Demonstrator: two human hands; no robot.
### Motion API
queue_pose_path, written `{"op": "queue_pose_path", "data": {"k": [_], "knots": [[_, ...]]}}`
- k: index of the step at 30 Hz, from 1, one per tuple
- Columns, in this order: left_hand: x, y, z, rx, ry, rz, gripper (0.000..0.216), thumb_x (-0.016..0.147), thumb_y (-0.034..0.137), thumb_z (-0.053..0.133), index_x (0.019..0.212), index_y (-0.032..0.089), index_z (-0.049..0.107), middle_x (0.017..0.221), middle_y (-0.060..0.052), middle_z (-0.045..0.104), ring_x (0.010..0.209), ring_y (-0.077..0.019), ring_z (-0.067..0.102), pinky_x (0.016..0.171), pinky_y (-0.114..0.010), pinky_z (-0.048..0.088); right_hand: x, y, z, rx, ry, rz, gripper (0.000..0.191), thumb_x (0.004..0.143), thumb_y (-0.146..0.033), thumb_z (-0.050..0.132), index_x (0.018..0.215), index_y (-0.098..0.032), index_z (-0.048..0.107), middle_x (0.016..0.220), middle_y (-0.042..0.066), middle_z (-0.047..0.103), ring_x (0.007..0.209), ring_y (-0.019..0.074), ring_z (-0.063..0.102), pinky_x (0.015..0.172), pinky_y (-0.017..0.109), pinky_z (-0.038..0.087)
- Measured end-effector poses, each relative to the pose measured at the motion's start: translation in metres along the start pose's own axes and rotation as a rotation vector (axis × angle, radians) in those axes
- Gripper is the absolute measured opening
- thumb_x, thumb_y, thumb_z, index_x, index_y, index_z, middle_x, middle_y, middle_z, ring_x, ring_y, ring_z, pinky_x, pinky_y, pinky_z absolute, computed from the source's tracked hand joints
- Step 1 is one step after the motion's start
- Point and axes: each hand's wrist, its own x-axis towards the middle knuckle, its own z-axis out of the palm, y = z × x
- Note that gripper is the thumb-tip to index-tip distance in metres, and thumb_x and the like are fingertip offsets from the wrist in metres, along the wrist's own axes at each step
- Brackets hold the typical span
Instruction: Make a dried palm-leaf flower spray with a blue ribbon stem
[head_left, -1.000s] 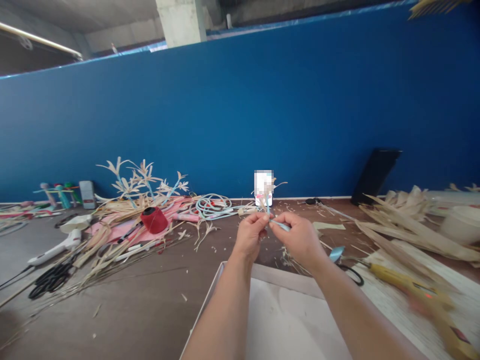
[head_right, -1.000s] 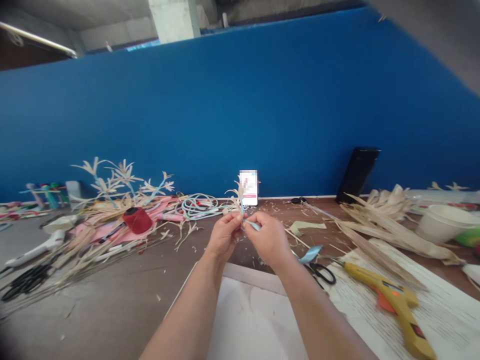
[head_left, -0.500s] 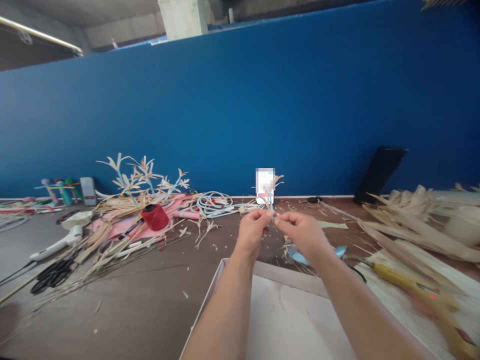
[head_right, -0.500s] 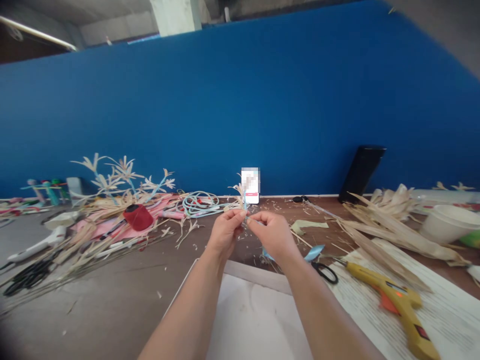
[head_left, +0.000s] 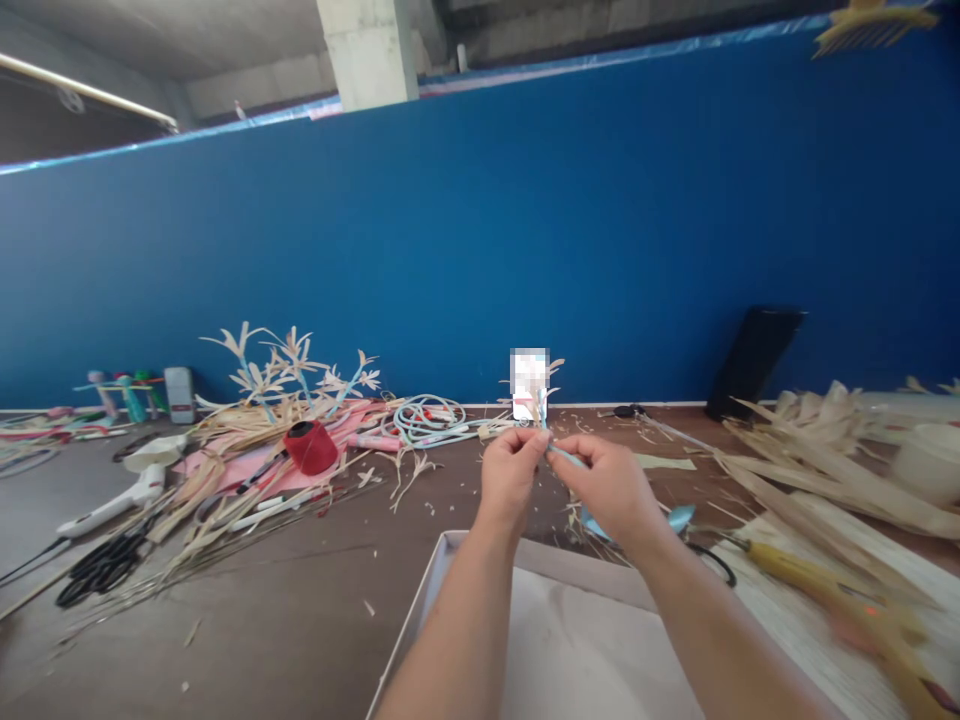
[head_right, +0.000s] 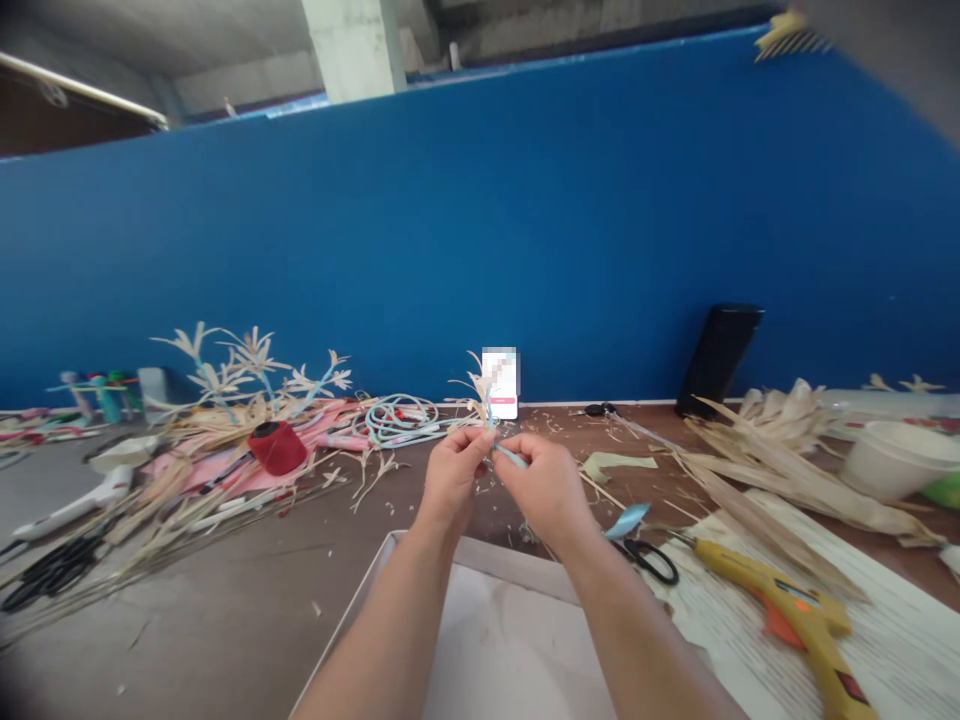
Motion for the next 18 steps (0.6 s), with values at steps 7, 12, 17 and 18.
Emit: {"op": "queue_pose_path", "data": {"k": [7, 12, 17, 18], "knots": [[-0.005, 0.010, 0.004, 0.071, 0.014, 0.107, 0.025, 0.067, 0.038, 0.064, 0.070, 0.014, 0.061, 0.061, 0.002, 0.053, 0.053, -0.0064, 0.042, 0.054, -0.020, 0.034, -0.005, 0.000, 0.006, -0.075, 0.167, -0.134, 0.020, 0.074, -0.039, 0.053, 0.075, -0.023, 0.066, 0.065, -0.001, 0.063, 0.057, 0.0127, 0.051, 0.055, 0.023, 0.035], [-0.010, 0.019, 0.005, 0.246, 0.053, 0.212, 0.021, 0.070, 0.035, 0.062, 0.070, 0.014, 0.062, 0.070, -0.001, 0.056, 0.065, -0.0103, 0.049, 0.064, -0.023, 0.038, -0.007, 0.002, 0.008, -0.114, 0.236, -0.166, 0.019, 0.075, -0.038, 0.053, 0.078, -0.024, 0.066, 0.074, 0.000, 0.065, 0.067, 0.0152, 0.054, 0.060, 0.024, 0.036], [-0.012, 0.025, 0.005, 0.235, 0.044, 0.228, 0.023, 0.069, 0.037, 0.063, 0.072, 0.014, 0.063, 0.071, -0.002, 0.057, 0.066, -0.0111, 0.049, 0.065, -0.023, 0.038, -0.008, -0.004, 0.003, 0.032, 0.191, -0.115, 0.021, 0.073, -0.038, 0.056, 0.078, -0.020, 0.067, 0.066, 0.000, 0.062, 0.059, 0.0134, 0.050, 0.056, 0.024, 0.035], [-0.012, 0.025, 0.005, 0.205, 0.020, 0.203, 0.025, 0.068, 0.039, 0.063, 0.073, 0.014, 0.063, 0.070, -0.002, 0.056, 0.064, -0.0103, 0.047, 0.061, -0.022, 0.037, -0.007, -0.005, 0.001, 0.083, 0.159, -0.090, 0.022, 0.072, -0.039, 0.057, 0.077, -0.019, 0.066, 0.063, 0.000, 0.061, 0.057, 0.0129, 0.049, 0.054, 0.024, 0.035]]}}
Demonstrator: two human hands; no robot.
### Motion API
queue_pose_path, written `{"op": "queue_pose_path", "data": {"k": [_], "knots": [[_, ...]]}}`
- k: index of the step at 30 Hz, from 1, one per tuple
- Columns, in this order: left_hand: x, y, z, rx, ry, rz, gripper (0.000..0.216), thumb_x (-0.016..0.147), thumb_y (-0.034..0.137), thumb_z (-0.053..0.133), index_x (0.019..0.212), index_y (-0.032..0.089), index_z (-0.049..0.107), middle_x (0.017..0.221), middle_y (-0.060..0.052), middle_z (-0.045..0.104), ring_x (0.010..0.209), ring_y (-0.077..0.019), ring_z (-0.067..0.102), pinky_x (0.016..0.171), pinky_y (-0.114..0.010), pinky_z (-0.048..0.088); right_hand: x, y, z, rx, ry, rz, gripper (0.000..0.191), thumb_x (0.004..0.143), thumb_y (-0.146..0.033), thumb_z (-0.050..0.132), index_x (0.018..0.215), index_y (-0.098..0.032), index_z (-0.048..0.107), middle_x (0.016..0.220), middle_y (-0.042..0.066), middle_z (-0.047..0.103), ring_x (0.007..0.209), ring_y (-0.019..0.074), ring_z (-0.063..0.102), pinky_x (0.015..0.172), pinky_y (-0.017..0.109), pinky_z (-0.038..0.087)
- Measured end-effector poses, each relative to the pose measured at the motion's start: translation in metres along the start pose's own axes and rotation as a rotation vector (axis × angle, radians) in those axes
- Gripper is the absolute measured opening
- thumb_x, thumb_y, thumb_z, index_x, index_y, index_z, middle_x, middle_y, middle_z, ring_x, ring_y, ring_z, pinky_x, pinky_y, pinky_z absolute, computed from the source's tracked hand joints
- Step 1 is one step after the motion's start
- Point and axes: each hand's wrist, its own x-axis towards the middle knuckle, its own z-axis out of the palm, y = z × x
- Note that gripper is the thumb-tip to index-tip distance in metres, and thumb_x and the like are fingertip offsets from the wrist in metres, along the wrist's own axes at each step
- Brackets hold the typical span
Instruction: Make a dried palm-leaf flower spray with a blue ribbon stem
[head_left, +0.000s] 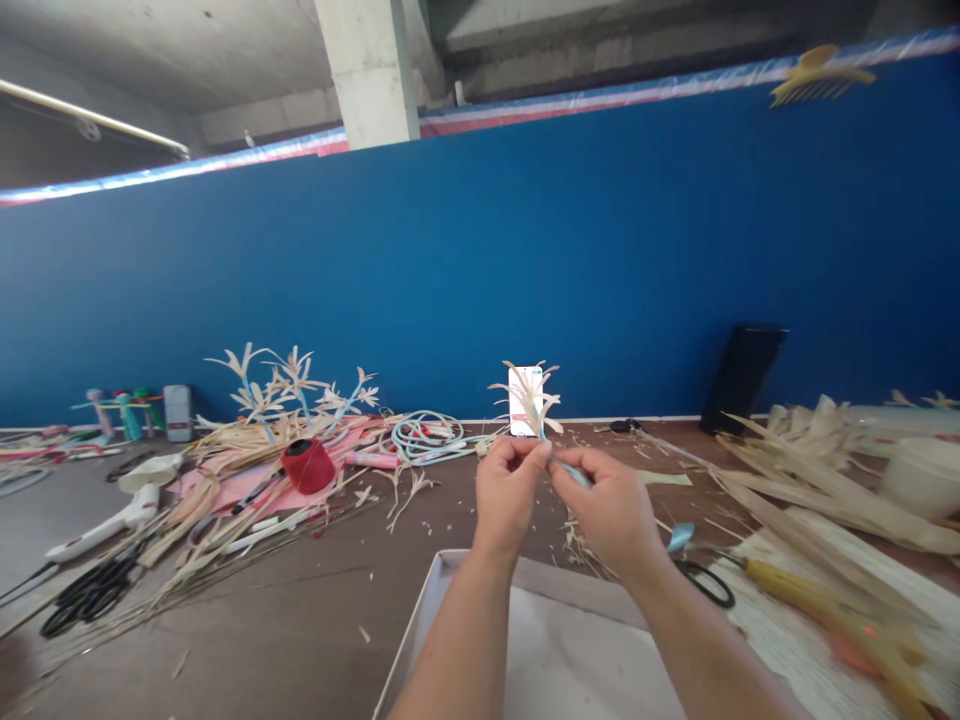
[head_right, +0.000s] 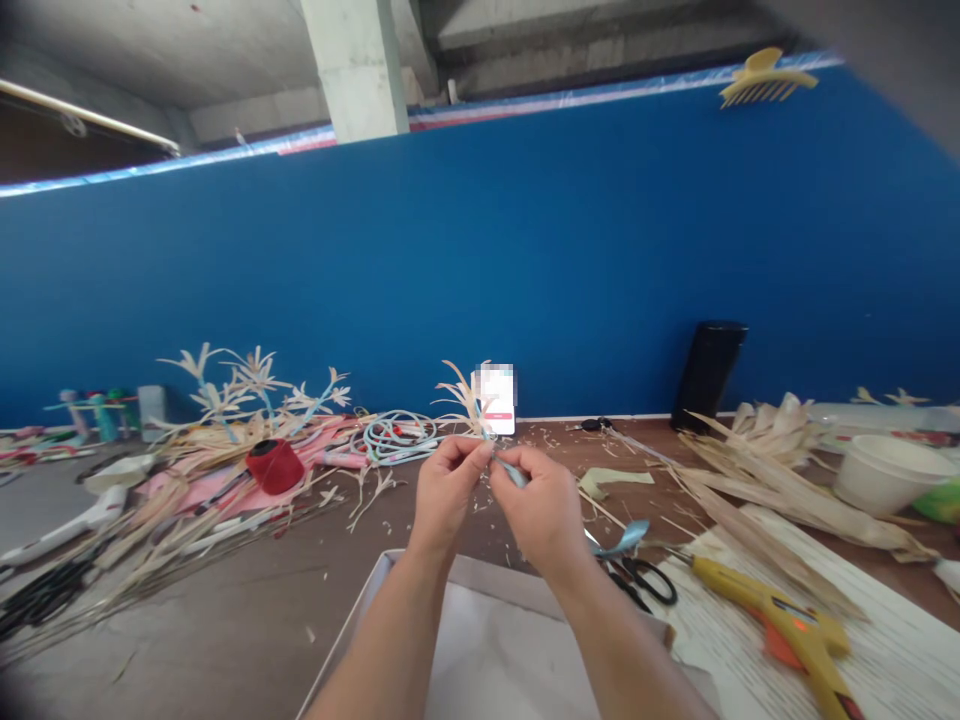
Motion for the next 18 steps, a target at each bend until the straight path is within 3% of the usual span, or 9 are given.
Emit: {"op": "queue_pose_path", "data": {"k": [4, 7, 10, 15, 18], "knots": [[0.000, -0.001, -0.001, -0.171, -0.111, -0.101, 0.035, 0.072, 0.047, 0.057, 0.081, 0.014, 0.065, 0.065, 0.000, 0.051, 0.053, -0.0062, 0.036, 0.049, -0.019, 0.028, 0.003, -0.002, -0.005, 0.235, -0.124, 0.112, 0.026, 0.070, -0.042, 0.059, 0.076, -0.017, 0.065, 0.054, -0.002, 0.053, 0.048, 0.0093, 0.039, 0.047, 0.023, 0.029], [-0.001, -0.001, -0.003, -0.273, -0.180, -0.164, 0.040, 0.076, 0.050, 0.051, 0.085, 0.014, 0.066, 0.065, 0.000, 0.049, 0.051, -0.0053, 0.033, 0.047, -0.019, 0.025, 0.005, -0.002, -0.006, 0.410, -0.182, 0.211, 0.028, 0.066, -0.042, 0.063, 0.073, -0.015, 0.063, 0.046, -0.005, 0.043, 0.042, 0.0062, 0.028, 0.042, 0.023, 0.020], [-0.001, 0.000, -0.005, -0.257, -0.257, -0.176, 0.034, 0.074, 0.045, 0.056, 0.082, 0.014, 0.066, 0.068, -0.001, 0.052, 0.053, -0.0048, 0.034, 0.049, -0.019, 0.026, 0.005, -0.002, -0.005, 0.528, -0.235, 0.287, 0.028, 0.062, -0.041, 0.066, 0.067, -0.014, 0.059, 0.046, -0.006, 0.038, 0.041, 0.0042, 0.021, 0.042, 0.023, 0.012], [0.001, 0.000, -0.011, -0.248, -0.273, -0.164, 0.024, 0.069, 0.038, 0.063, 0.070, 0.014, 0.062, 0.078, -0.002, 0.058, 0.053, -0.0043, 0.036, 0.048, -0.019, 0.025, 0.005, 0.002, -0.003, 0.548, -0.296, 0.348, 0.029, 0.060, -0.040, 0.068, 0.065, -0.015, 0.056, 0.047, -0.007, 0.037, 0.041, 0.0033, 0.020, 0.042, 0.023, 0.009], [0.004, -0.001, -0.015, -0.237, -0.263, -0.207, 0.026, 0.067, 0.040, 0.065, 0.068, 0.014, 0.062, 0.071, -0.001, 0.057, 0.051, -0.0044, 0.036, 0.047, -0.019, 0.024, 0.006, 0.003, -0.002, 0.609, -0.382, 0.385, 0.028, 0.061, -0.039, 0.067, 0.066, -0.015, 0.054, 0.046, -0.009, 0.029, 0.042, 0.0034, 0.016, 0.043, 0.022, 0.007]]}}
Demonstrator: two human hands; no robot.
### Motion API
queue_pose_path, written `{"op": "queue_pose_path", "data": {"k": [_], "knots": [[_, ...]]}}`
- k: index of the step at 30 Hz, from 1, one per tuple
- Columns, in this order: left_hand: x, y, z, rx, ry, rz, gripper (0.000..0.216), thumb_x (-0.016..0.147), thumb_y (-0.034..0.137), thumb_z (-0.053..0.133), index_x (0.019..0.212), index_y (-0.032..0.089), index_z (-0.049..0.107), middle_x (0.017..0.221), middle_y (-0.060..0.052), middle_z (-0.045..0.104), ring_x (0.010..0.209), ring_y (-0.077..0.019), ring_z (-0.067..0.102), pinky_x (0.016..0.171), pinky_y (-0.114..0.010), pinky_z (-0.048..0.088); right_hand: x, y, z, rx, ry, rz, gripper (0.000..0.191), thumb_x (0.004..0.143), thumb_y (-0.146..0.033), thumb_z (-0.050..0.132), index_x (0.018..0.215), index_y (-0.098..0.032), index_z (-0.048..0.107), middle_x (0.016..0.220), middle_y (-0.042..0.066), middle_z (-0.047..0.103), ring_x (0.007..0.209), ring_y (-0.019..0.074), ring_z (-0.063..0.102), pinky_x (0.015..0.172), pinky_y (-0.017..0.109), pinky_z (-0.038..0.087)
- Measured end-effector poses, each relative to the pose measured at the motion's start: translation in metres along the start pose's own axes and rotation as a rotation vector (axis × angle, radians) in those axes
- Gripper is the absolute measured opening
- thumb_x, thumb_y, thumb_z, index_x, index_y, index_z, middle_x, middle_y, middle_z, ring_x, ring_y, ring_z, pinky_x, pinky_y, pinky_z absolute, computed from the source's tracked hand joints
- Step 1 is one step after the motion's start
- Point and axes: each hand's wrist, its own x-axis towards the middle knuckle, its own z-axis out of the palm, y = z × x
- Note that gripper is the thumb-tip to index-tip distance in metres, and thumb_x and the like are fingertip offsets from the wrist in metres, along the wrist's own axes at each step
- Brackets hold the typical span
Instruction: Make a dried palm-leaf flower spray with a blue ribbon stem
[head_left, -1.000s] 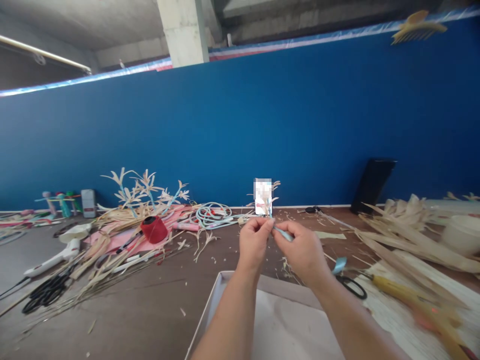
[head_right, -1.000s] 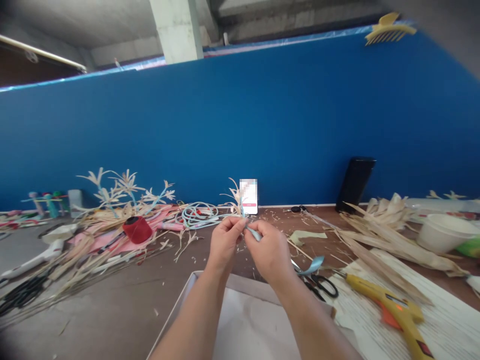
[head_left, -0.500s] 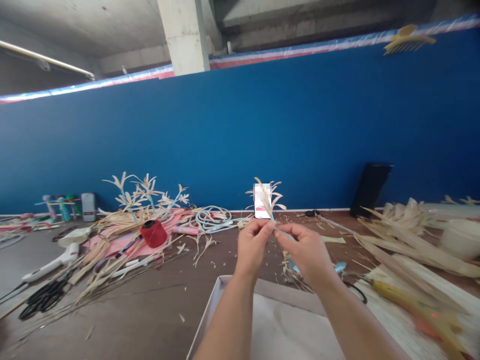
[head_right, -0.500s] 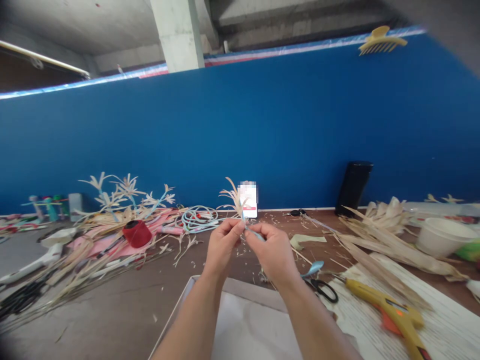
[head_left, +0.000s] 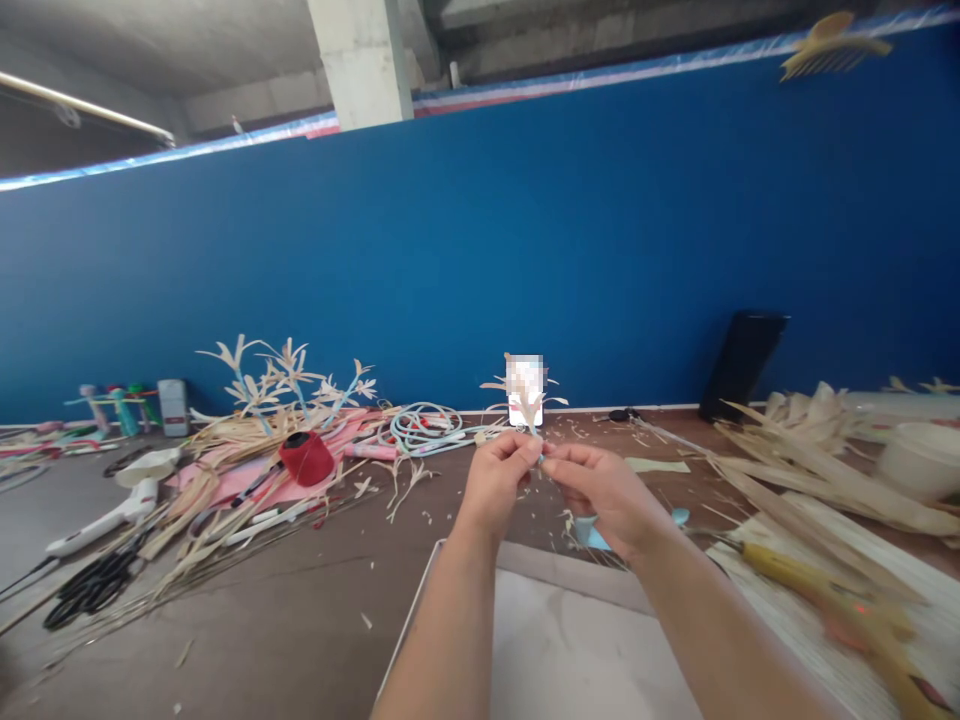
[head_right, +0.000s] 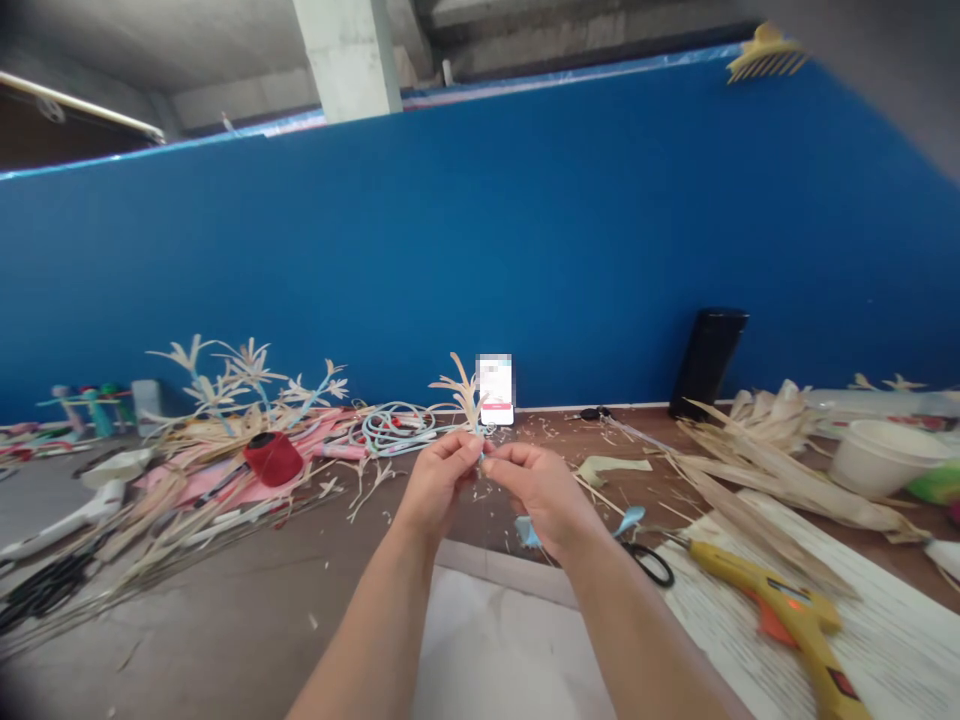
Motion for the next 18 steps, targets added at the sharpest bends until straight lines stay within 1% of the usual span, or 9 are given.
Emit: {"op": "queue_pose_path", "data": {"k": [3, 6, 11, 14, 18], "knots": [[0.0014, -0.0021, -0.0038, 0.037, 0.027, -0.029, 0.029, 0.064, 0.042, 0.065, 0.069, 0.014, 0.064, 0.061, 0.000, 0.052, 0.049, -0.0046, 0.035, 0.046, -0.019, 0.023, 0.0013, 0.0017, 0.0002, 0.094, -0.064, 0.032, 0.028, 0.063, -0.038, 0.065, 0.064, -0.016, 0.048, 0.047, -0.010, 0.021, 0.044, 0.0039, 0.012, 0.044, 0.022, 0.004], [0.0033, -0.0058, -0.0060, 0.059, 0.033, -0.044, 0.031, 0.063, 0.043, 0.066, 0.069, 0.013, 0.064, 0.058, 0.001, 0.050, 0.048, -0.0048, 0.035, 0.045, -0.019, 0.022, 0.0033, 0.0039, 0.0006, 0.084, -0.052, 0.049, 0.030, 0.061, -0.038, 0.066, 0.060, -0.017, 0.044, 0.047, -0.011, 0.020, 0.045, 0.0039, 0.011, 0.044, 0.022, 0.004], [0.0049, -0.0091, -0.0078, 0.048, 0.021, -0.049, 0.030, 0.064, 0.042, 0.066, 0.070, 0.012, 0.065, 0.053, 0.002, 0.046, 0.046, -0.0040, 0.032, 0.044, -0.019, 0.020, 0.0048, 0.0046, 0.0008, 0.040, -0.031, 0.065, 0.034, 0.058, -0.038, 0.068, 0.057, -0.017, 0.042, 0.047, -0.011, 0.022, 0.044, 0.0036, 0.014, 0.043, 0.022, 0.006], [0.0041, -0.0082, -0.0082, 0.019, 0.003, -0.070, 0.029, 0.064, 0.040, 0.066, 0.071, 0.012, 0.065, 0.054, 0.001, 0.047, 0.047, -0.0039, 0.033, 0.044, -0.018, 0.020, 0.0044, 0.0038, 0.0007, 0.008, -0.017, 0.059, 0.032, 0.059, -0.037, 0.067, 0.057, -0.017, 0.042, 0.047, -0.010, 0.023, 0.044, 0.0036, 0.015, 0.043, 0.021, 0.007], [0.0032, -0.0066, -0.0076, -0.058, 0.011, -0.124, 0.026, 0.061, 0.035, 0.069, 0.072, 0.011, 0.066, 0.063, -0.001, 0.054, 0.049, -0.0034, 0.036, 0.044, -0.017, 0.021, 0.0051, 0.0050, 0.0010, -0.043, 0.035, 0.041, 0.029, 0.057, -0.037, 0.067, 0.058, -0.017, 0.046, 0.045, -0.010, 0.025, 0.042, 0.0037, 0.017, 0.041, 0.021, 0.008]]}}
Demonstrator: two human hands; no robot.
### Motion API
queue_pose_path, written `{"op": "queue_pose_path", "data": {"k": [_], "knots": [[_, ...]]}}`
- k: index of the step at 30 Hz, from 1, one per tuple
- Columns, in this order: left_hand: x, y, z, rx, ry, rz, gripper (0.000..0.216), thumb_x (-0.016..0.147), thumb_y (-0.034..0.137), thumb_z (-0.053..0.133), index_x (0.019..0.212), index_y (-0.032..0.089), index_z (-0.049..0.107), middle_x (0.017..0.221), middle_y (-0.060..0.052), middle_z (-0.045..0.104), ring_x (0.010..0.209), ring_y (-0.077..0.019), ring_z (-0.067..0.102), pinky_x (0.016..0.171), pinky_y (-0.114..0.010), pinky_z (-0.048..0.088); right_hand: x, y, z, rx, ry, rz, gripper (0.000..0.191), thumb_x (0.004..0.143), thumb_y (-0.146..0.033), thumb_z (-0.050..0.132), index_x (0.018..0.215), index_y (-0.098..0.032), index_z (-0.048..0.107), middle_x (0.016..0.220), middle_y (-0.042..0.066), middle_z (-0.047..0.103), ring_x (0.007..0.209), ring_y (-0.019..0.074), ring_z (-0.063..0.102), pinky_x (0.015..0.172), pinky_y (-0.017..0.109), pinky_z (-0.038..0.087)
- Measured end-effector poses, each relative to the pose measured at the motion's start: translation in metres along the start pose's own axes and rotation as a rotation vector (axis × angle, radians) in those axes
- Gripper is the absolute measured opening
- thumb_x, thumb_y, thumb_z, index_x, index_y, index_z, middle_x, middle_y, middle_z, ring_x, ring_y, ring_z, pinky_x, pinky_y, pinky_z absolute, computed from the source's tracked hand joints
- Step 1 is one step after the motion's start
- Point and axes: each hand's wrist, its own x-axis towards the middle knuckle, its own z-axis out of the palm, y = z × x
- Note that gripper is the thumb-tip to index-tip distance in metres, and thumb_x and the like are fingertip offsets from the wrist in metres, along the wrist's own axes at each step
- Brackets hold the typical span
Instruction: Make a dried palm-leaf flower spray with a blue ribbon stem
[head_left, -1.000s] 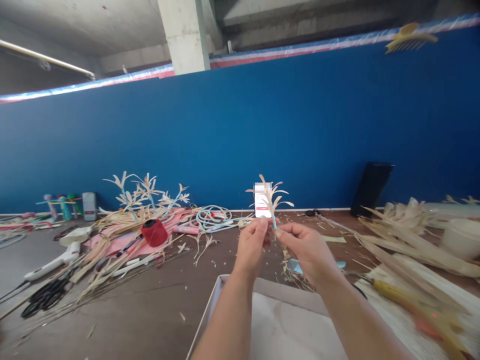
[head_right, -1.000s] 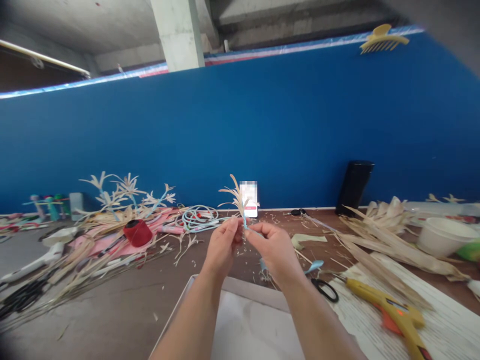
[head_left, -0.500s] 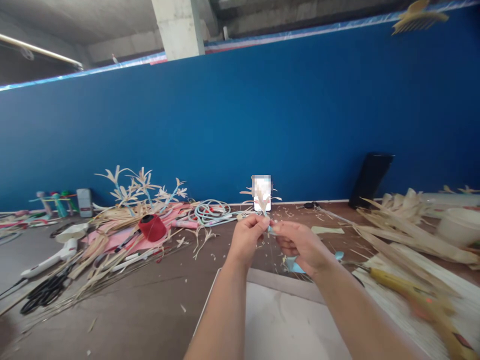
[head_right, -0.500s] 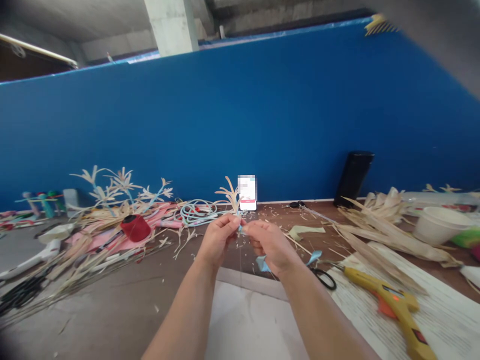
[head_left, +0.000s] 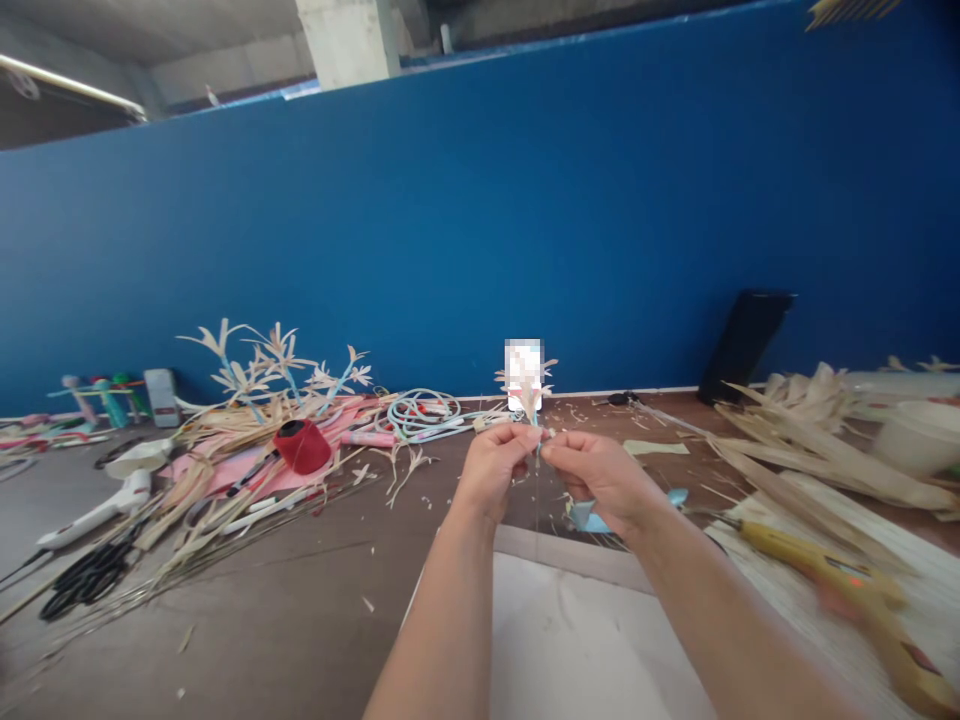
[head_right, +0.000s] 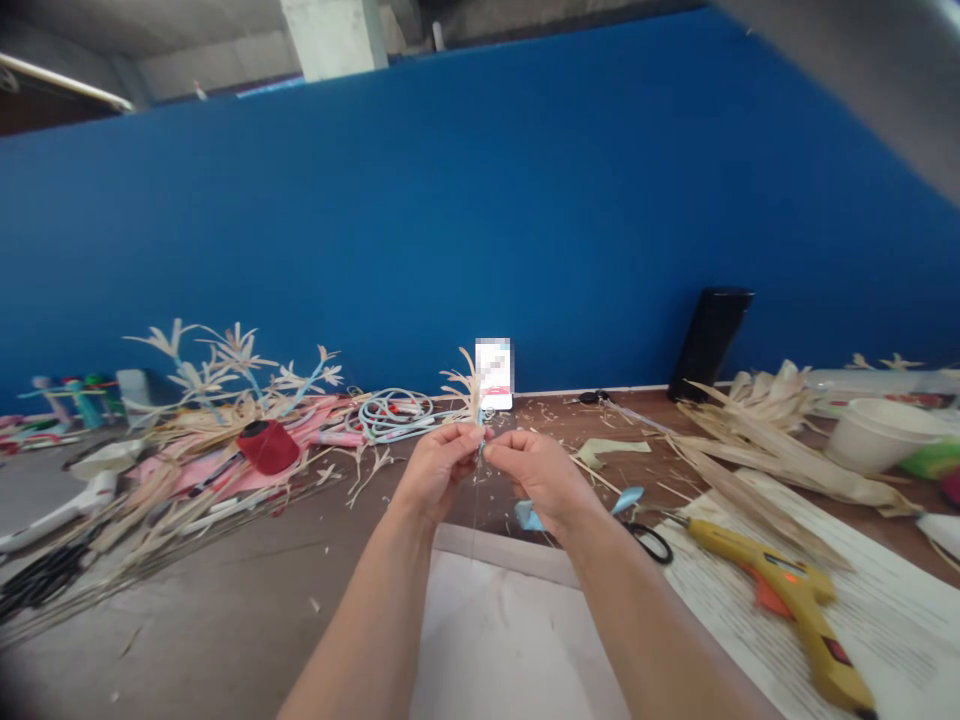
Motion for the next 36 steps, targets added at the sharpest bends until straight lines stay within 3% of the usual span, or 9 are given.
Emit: {"op": "queue_pose_path", "data": {"k": [14, 21, 28, 36], "knots": [[0.004, -0.007, 0.000, 0.105, 0.130, 0.017, 0.029, 0.055, 0.039, 0.072, 0.062, 0.013, 0.059, 0.056, 0.001, 0.051, 0.046, -0.0041, 0.035, 0.044, -0.018, 0.024, 0.001, 0.002, 0.003, -0.386, 0.208, -0.130, 0.021, 0.062, -0.038, 0.059, 0.057, -0.018, 0.057, 0.040, -0.007, 0.035, 0.039, 0.0061, 0.025, 0.039, 0.022, 0.019], [0.007, -0.010, 0.000, 0.117, 0.148, 0.030, 0.029, 0.055, 0.038, 0.071, 0.062, 0.012, 0.060, 0.053, 0.003, 0.049, 0.045, -0.0035, 0.033, 0.044, -0.019, 0.022, 0.002, 0.001, 0.000, -0.469, 0.209, -0.130, 0.021, 0.063, -0.038, 0.059, 0.061, -0.017, 0.060, 0.041, -0.006, 0.039, 0.040, 0.0073, 0.031, 0.041, 0.021, 0.023], [0.009, -0.010, 0.000, 0.174, 0.166, 0.063, 0.028, 0.059, 0.039, 0.069, 0.063, 0.013, 0.060, 0.058, 0.001, 0.052, 0.050, -0.0056, 0.038, 0.046, -0.018, 0.027, -0.002, 0.002, 0.006, -0.592, 0.269, -0.329, 0.022, 0.067, -0.036, 0.054, 0.066, -0.017, 0.064, 0.053, -0.002, 0.055, 0.049, 0.0103, 0.042, 0.046, 0.022, 0.030], [0.007, -0.005, -0.001, 0.358, 0.208, 0.164, 0.021, 0.063, 0.035, 0.065, 0.065, 0.014, 0.063, 0.059, 0.000, 0.056, 0.055, -0.0090, 0.046, 0.055, -0.022, 0.034, -0.001, 0.008, 0.009, -0.664, 0.302, -0.375, 0.022, 0.070, -0.036, 0.051, 0.066, -0.018, 0.063, 0.053, -0.002, 0.056, 0.049, 0.0111, 0.044, 0.048, 0.023, 0.031]]}}
